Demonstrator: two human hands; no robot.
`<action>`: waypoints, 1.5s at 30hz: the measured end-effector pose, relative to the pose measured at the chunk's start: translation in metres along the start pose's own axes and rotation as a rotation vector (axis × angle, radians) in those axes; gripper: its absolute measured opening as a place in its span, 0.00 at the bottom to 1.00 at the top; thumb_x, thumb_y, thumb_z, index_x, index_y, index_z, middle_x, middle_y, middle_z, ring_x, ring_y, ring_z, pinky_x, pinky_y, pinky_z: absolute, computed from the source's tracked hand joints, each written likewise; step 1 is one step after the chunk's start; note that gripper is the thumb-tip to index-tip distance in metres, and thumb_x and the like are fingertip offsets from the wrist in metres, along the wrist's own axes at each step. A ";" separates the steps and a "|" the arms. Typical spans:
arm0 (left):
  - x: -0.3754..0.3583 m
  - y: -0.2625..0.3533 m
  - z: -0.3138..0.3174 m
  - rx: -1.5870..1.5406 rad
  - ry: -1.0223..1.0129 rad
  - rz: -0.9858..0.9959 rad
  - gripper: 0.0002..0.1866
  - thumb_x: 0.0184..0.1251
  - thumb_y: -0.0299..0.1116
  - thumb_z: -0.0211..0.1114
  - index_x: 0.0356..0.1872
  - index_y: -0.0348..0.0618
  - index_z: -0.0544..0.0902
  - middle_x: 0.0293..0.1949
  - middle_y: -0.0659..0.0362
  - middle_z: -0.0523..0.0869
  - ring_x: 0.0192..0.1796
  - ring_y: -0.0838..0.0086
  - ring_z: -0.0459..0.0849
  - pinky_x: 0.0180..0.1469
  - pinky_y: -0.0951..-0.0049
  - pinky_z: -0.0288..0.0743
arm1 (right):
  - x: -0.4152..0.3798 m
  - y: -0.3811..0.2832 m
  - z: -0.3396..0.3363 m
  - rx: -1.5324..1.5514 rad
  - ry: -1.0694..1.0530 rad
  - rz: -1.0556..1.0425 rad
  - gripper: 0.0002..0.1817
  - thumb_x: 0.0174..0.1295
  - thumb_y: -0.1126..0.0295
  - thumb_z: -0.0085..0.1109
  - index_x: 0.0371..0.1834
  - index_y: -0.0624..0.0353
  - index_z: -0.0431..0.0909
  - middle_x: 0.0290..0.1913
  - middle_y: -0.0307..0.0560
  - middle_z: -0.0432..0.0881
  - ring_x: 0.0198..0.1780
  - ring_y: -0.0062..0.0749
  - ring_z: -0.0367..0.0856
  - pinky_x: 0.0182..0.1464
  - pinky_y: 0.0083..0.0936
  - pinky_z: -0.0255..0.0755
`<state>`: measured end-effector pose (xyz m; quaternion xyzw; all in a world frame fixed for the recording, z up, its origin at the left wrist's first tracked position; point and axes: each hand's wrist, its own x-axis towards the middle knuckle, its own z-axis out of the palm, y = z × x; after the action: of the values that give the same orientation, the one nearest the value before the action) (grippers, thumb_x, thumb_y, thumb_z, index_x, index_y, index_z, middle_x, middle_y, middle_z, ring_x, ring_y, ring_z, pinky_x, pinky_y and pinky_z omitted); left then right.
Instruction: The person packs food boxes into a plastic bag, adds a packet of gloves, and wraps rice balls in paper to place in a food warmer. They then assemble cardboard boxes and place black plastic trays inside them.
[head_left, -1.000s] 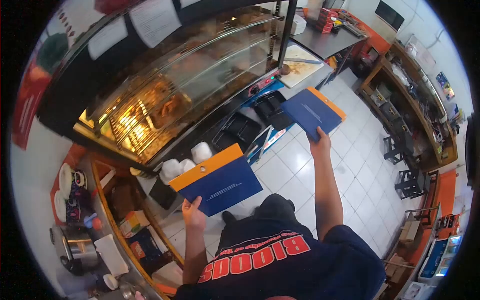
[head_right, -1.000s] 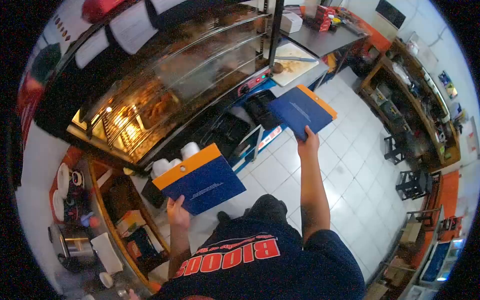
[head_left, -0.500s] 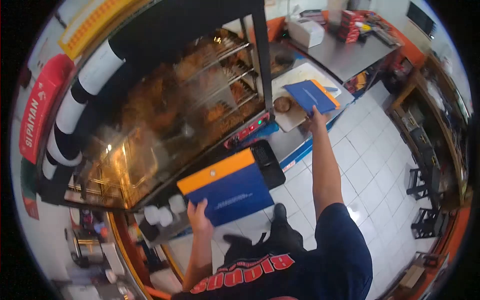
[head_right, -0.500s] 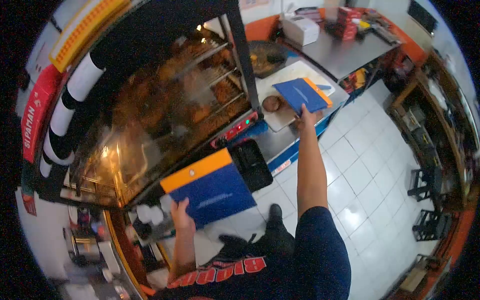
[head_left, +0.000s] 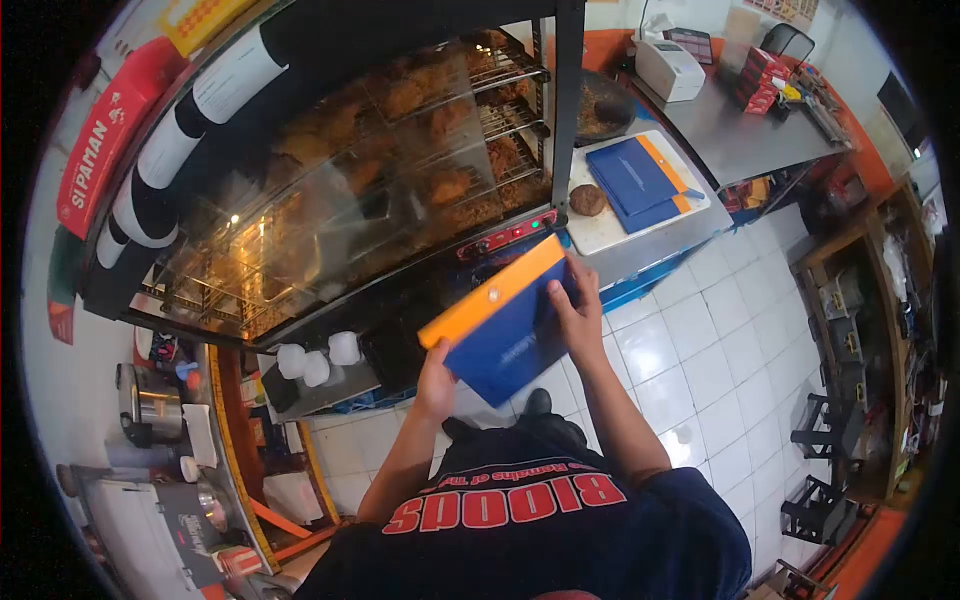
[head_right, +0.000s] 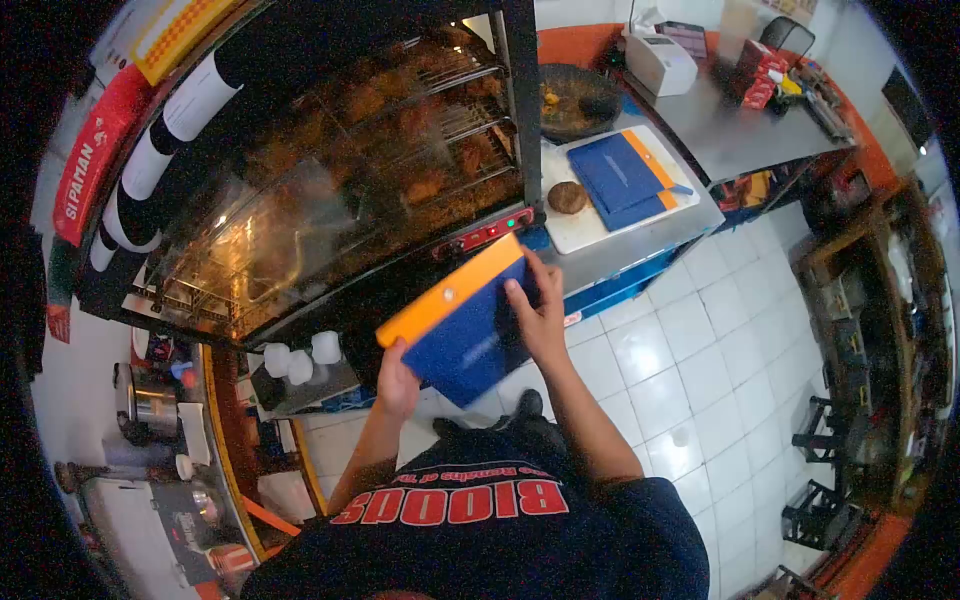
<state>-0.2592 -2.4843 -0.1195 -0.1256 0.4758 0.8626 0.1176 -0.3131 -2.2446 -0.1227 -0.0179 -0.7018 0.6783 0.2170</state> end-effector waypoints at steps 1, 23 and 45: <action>-0.002 0.003 -0.006 -0.004 0.001 0.007 0.24 0.81 0.47 0.53 0.65 0.40 0.77 0.59 0.59 0.84 0.63 0.72 0.81 0.66 0.67 0.71 | 0.002 -0.003 0.000 0.001 -0.006 -0.006 0.32 0.63 0.63 0.71 0.71 0.57 0.73 0.51 0.46 0.74 0.55 0.33 0.73 0.61 0.30 0.67; -0.060 0.082 -0.027 0.698 0.395 0.860 0.13 0.75 0.35 0.67 0.41 0.31 0.85 0.35 0.58 0.87 0.31 0.78 0.82 0.36 0.75 0.75 | -0.019 -0.001 0.015 -0.666 -0.399 -0.104 0.30 0.43 0.59 0.81 0.48 0.60 0.80 0.46 0.54 0.85 0.49 0.55 0.83 0.57 0.48 0.73; -0.011 -0.018 -0.200 0.677 0.281 0.407 0.39 0.67 0.44 0.72 0.76 0.46 0.66 0.66 0.43 0.75 0.70 0.56 0.73 0.73 0.61 0.64 | -0.045 -0.043 0.101 -0.245 -0.367 0.051 0.11 0.69 0.71 0.61 0.49 0.67 0.84 0.35 0.64 0.87 0.37 0.45 0.90 0.41 0.32 0.79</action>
<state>-0.2223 -2.6463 -0.2333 -0.0997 0.7589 0.6376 -0.0869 -0.2936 -2.3574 -0.0926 0.0619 -0.8061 0.5850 0.0646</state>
